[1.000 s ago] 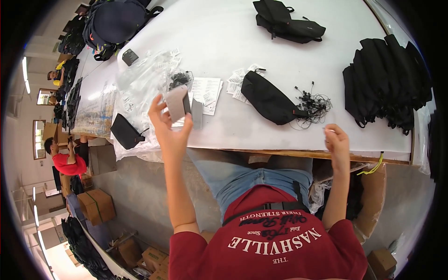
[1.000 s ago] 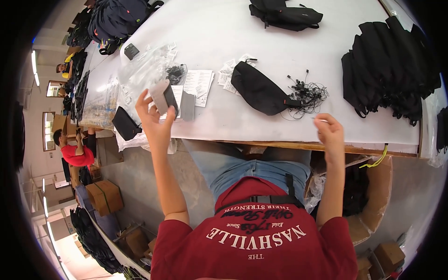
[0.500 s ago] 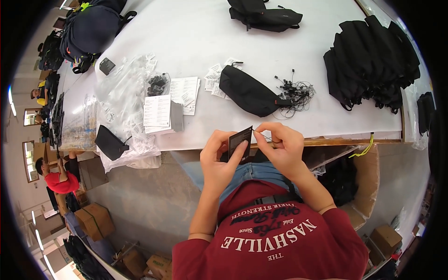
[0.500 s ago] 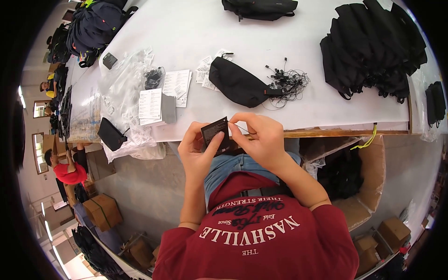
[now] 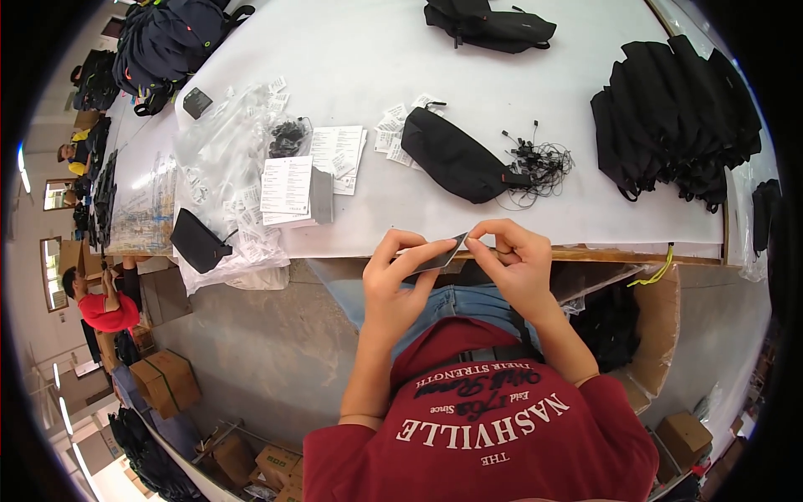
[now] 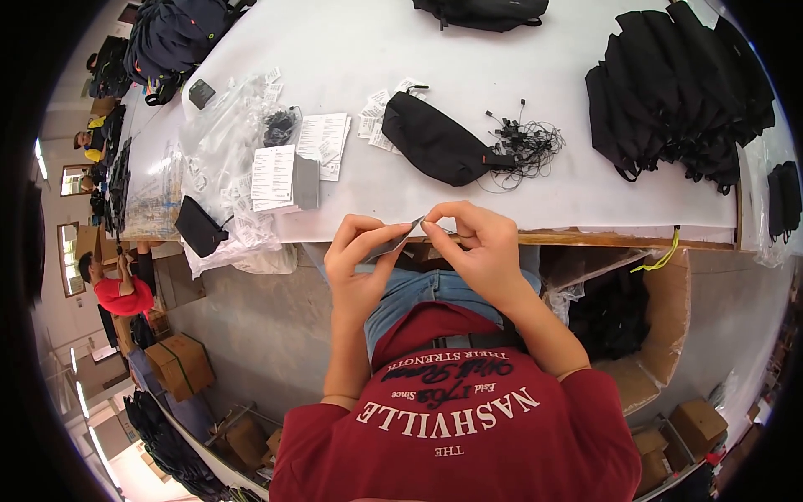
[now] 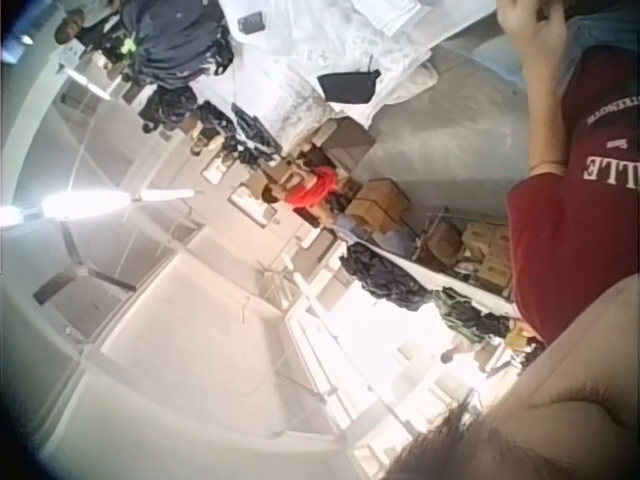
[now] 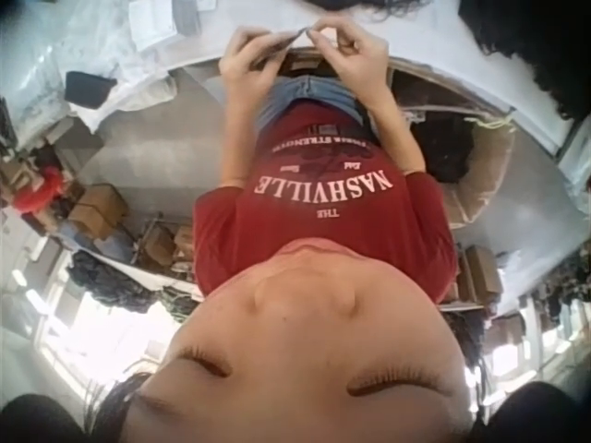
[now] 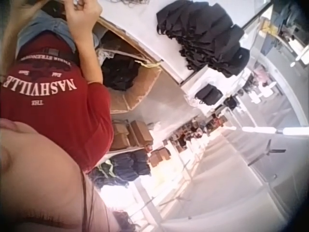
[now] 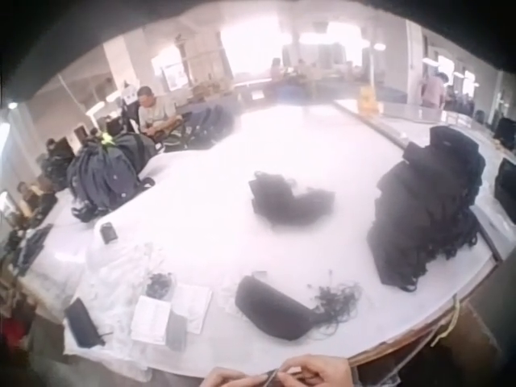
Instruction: Insert warranty/instruction cards and packets into black fabric pouches.
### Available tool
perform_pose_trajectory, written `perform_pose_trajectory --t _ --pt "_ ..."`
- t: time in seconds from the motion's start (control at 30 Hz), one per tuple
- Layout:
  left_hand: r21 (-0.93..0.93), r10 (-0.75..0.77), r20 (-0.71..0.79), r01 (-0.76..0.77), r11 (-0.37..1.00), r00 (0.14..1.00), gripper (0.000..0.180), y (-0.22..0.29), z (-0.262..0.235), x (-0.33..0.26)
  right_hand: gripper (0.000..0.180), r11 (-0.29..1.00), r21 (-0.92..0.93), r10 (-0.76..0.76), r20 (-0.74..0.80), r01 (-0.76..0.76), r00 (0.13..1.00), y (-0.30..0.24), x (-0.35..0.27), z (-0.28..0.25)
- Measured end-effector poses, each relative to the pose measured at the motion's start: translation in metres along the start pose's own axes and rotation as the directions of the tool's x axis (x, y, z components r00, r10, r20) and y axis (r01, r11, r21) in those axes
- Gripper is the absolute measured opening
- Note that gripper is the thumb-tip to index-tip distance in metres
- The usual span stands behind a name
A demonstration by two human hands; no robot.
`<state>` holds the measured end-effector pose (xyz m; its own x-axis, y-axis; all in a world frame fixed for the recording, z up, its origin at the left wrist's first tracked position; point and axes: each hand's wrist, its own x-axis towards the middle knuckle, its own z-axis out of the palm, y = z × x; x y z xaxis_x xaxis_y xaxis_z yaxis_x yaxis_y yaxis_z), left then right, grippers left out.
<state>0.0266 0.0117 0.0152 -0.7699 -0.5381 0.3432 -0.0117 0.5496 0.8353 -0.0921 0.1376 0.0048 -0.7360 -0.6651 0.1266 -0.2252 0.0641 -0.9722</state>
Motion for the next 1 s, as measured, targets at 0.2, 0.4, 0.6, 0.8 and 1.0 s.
perform_pose_trajectory --t 0.2,0.4,0.6,0.8,1.0 --pt "-0.119 -0.034 0.045 0.039 0.992 0.998 0.031 0.001 -0.001 -0.001 0.01 0.982 0.164 0.085 0.037 -0.09 0.996 -0.002 0.001 -0.002" --pt "-0.538 -0.052 0.341 0.241 0.808 0.938 0.014 -0.019 -0.007 -0.008 0.011 0.947 0.26 0.106 0.298 -0.187 0.949 0.007 -0.003 -0.019" --pt "-0.494 -0.326 0.507 0.579 0.648 0.798 0.007 -0.015 0.006 -0.012 0.012 0.965 0.194 0.101 0.36 -0.18 0.928 0.009 -0.004 -0.019" --pt "-0.545 -0.272 0.46 0.51 0.666 0.846 0.006 -0.006 0.024 -0.002 0.011 0.776 0.477 0.181 0.458 -0.412 0.87 0.023 -0.005 -0.03" --pt "-0.471 -0.14 0.404 0.337 0.815 0.904 0.011 -0.037 0.078 0.048 0.012 0.819 0.36 0.327 0.347 -0.447 0.879 0.035 -0.008 -0.053"
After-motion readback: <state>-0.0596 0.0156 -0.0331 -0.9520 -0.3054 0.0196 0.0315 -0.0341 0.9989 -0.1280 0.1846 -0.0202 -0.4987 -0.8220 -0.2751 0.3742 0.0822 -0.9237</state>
